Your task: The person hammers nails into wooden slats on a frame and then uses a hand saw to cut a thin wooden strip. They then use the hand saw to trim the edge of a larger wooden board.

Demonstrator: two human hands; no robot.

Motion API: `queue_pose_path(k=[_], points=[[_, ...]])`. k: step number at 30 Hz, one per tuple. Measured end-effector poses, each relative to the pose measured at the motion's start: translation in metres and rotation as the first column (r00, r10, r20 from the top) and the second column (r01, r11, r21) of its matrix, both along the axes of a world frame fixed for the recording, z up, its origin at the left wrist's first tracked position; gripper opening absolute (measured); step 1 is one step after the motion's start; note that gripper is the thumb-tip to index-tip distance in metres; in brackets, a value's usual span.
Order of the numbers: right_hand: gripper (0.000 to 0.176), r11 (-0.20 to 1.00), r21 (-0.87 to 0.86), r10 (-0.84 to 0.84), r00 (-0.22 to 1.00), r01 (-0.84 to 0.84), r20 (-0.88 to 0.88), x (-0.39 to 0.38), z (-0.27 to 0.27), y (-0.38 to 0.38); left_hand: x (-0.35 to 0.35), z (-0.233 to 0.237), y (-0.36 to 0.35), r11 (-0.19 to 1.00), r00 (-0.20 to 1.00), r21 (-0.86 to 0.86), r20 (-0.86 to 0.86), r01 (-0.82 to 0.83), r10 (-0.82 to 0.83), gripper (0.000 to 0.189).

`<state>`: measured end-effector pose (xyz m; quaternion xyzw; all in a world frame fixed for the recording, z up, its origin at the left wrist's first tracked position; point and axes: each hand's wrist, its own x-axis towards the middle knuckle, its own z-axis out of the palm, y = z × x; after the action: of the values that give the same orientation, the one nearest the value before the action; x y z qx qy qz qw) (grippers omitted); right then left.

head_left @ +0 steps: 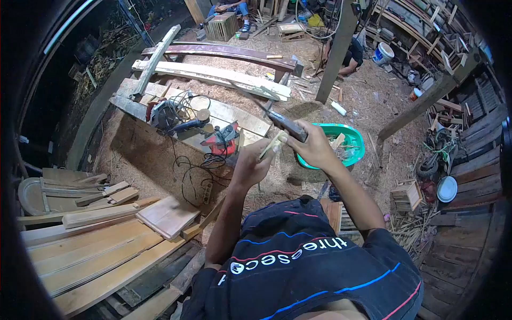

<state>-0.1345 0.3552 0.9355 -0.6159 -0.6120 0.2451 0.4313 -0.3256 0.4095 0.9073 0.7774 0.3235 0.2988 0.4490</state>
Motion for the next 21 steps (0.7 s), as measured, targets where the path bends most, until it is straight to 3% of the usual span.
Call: queue_pose_path(k=[2,6,9,12,16,19,21], points=[[0.029,0.999,0.001,0.037,0.999,-0.037,-0.021,0.003,0.002,-0.002,-0.002,0.001,-0.001,0.999,0.999,0.002,0.007,0.032,-0.032,0.011],[0.028,1.000,0.021,-0.006,0.993,0.004,0.122,-0.003,0.001,-0.008,-0.003,-0.009,-0.005,0.996,0.997,0.065,0.056,0.055,-0.059,0.011],[0.027,0.997,0.053,-0.072,0.985,0.064,0.160,-0.008,-0.007,-0.013,0.003,-0.012,-0.014,0.983,0.989,0.181,0.145,-0.042,0.016,0.011],[0.028,0.988,0.123,-0.107,0.985,0.091,0.132,-0.011,-0.021,-0.013,0.001,-0.016,-0.016,0.997,0.994,0.047,0.102,-0.055,0.050,0.012],[0.032,0.995,-0.031,-0.095,0.994,0.093,-0.055,-0.015,-0.008,-0.011,-0.007,-0.016,-0.007,1.000,0.995,-0.022,0.103,0.002,0.001,0.011],[0.030,0.982,-0.133,0.055,0.877,-0.134,-0.477,-0.011,0.003,-0.008,-0.016,-0.010,0.000,0.970,0.979,-0.217,0.192,0.105,-0.063,0.014],[0.026,0.969,-0.169,0.092,0.901,-0.178,-0.424,-0.010,0.011,-0.007,-0.019,-0.004,-0.002,0.972,0.982,-0.214,0.178,0.093,-0.054,0.017]])
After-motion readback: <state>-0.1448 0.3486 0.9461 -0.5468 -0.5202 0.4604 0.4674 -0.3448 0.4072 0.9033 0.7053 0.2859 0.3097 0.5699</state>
